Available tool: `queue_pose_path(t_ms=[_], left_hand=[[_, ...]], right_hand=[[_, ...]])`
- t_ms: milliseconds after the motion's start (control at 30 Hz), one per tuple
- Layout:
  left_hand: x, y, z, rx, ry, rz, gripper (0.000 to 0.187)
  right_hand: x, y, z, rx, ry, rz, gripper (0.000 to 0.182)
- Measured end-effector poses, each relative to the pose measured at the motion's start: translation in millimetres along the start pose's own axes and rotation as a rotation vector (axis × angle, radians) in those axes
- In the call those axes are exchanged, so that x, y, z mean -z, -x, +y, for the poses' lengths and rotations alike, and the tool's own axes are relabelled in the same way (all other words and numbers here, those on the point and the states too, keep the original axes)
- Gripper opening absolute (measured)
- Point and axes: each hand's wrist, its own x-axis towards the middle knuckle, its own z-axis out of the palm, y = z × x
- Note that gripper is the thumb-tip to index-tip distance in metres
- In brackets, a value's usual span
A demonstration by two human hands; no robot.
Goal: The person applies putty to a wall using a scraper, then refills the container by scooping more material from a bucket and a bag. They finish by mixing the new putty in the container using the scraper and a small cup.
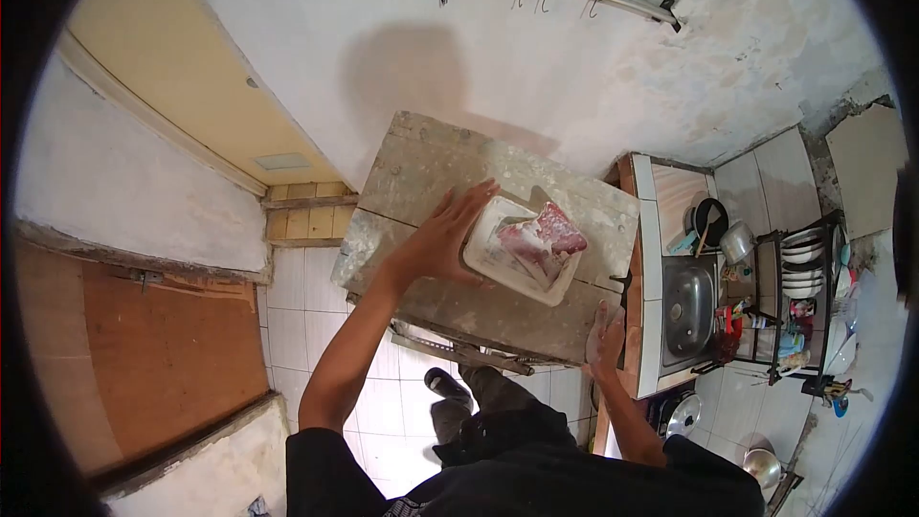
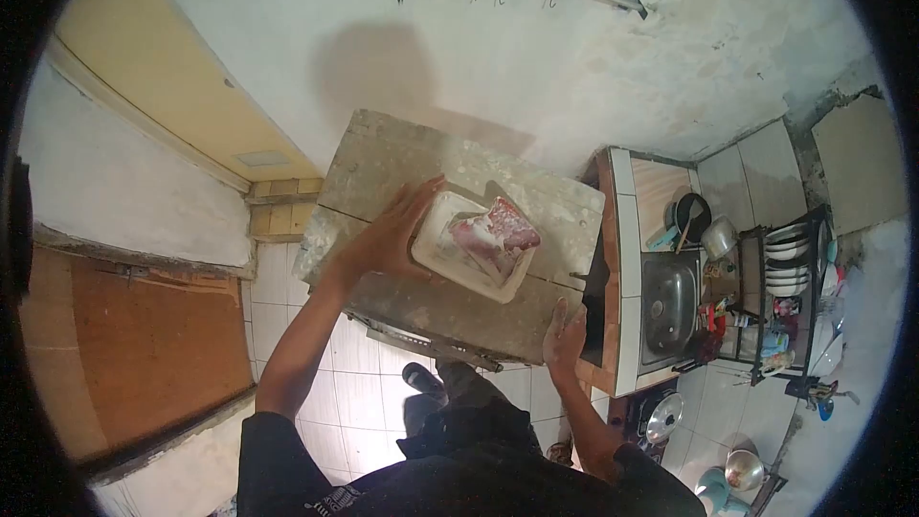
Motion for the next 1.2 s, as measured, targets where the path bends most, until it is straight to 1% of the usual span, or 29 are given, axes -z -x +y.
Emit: queue_pose_path(t_ms=[67,133,200,233,300,333,367,400,433,500,567,600,633,700,733,767,800,833,867,900,933,967,1000,1033,1067,1100,1167,1200], left_hand=[[-9.7,-1.9,-2.2,0.003,0.023,-0.014,0.124],[-15.1,-2.6,-9.2,-0.002,0.052,-0.02,0.123],[-17.5,3.2,-3.8,-0.025,0.015,0.04,0.117],[-18.5,8.4,0.9,-0.014,0.02,0.052,0.117],[-19.6,18.3,10.6,0.066,0.217,0.062,0.108],[-22.2,23.6,14.0,0.072,0.216,0.064,0.108],[-25.2,28.7,16.1,0.038,0.231,0.109,0.109],[-26.4,33.9,17.5,0.007,0.242,0.159,0.109],[-27.3,37.8,18.5,0.02,0.235,0.166,0.109],[-30.1,52.5,22.0,0.061,0.258,0.202,0.109],[-29.4,74.3,31.2,0.104,0.236,0.243,0.109],[-27.5,85.8,35.7,0.117,0.222,0.276,0.108],[-27.0,101.0,40.7,0.134,0.213,0.294,0.108],[-27.4,136.7,53.6,0.153,0.213,0.422,0.108],[-26.5,159.6,58.8,0.199,0.148,0.439,0.11],[-23.8,181.4,64.5,0.218,0.121,0.466,0.11],[-22.8,200.3,71.4,0.228,0.128,0.515,0.109],[-27.1,225.8,75.7,0.236,0.137,0.565,0.108],[-36.6,254.6,72.5,0.26,0.083,0.58,0.115],[-43.9,282.9,71.8,0.265,0.05,0.601,0.115],[-54.9,312.4,73.1,0.307,0.075,0.667,0.114],[-71.8,344.5,73.6,0.348,0.109,0.727,0.113],[-92.2,377.7,73.1,0.445,0.061,0.766,0.115],[-116.2,406.6,65.1,0.449,0.056,0.78,0.115],[-143.6,441.0,63.2,0.441,0.066,0.891,0.114],[-163.2,472.0,64.8,0.433,0.071,1.012,0.113],[-191.0,519.0,88.7,0.597,0.059,1.093,0.111],[-203.2,540.0,107.4,0.683,0.03,1.142,0.109]], right_hand=[[-3.7,-1.2,9.3,0.019,0.114,0.041,0.061],[-6.5,-1.6,7.0,-0.018,0.127,0.038,0.06],[-1.6,0.5,1.2,-0.038,0.159,0.013,0.06],[-1.5,2.2,-3.8,-0.02,0.138,0.039,0.059],[-0.4,3.8,-12.8,0.001,0.114,0.059,0.058],[1.1,6.4,-16.4,0.009,0.145,0.078,0.057],[1.5,11.2,-17.7,0.013,0.176,0.096,0.057],[0.9,14.1,-17.4,0.016,0.175,0.086,0.057],[0.9,13.3,-16.0,0.042,0.146,0.1,0.057],[-1.2,12.2,-8.8,0.083,0.119,0.081,0.057],[-2.1,5.8,5.1,0.069,0.065,0.095,0.057],[-9.6,-7.0,32.9,0.121,0.139,0.201,0.055],[-7.8,-13.8,44.7,0.14,0.139,0.181,0.055],[-9.9,-22.3,58.9,0.3,0.197,0.236,0.054],[-16.8,-23.2,61.4,0.378,0.105,0.351,0.054],[-8.3,-11.4,28.0,0.101,0.143,0.205,0.054],[-3.0,-9.8,17.6,0.133,0.16,0.175,0.054],[-6.9,-44.4,68.6,0.262,0.266,0.24,0.052],[0.5,-40.6,56.1,0.238,0.119,0.093,0.049],[1.3,-33.5,28.5,0.178,0.389,0.13,0.045],[3.1,-90.8,104.2,0.196,-0.191,-0.064,0.043],[0.8,-31.1,23.8,0.197,0.009,0.07,0.041],[6.6,-86.7,78.6,0.62,0.423,0.29,0.047],[15.8,-76.6,60.2,0.195,0.117,-0.019,0.043],[8.7,-56.1,55.8,0.212,-0.3,-0.092,0.04],[10.2,-32.4,44.3,0.37,-0.08,-0.055,0.042],[-23.8,30.9,14.8,1.032,0.436,0.693,0.038],[-52.0,66.3,8.6,1.035,0.07,0.57,0.035]])
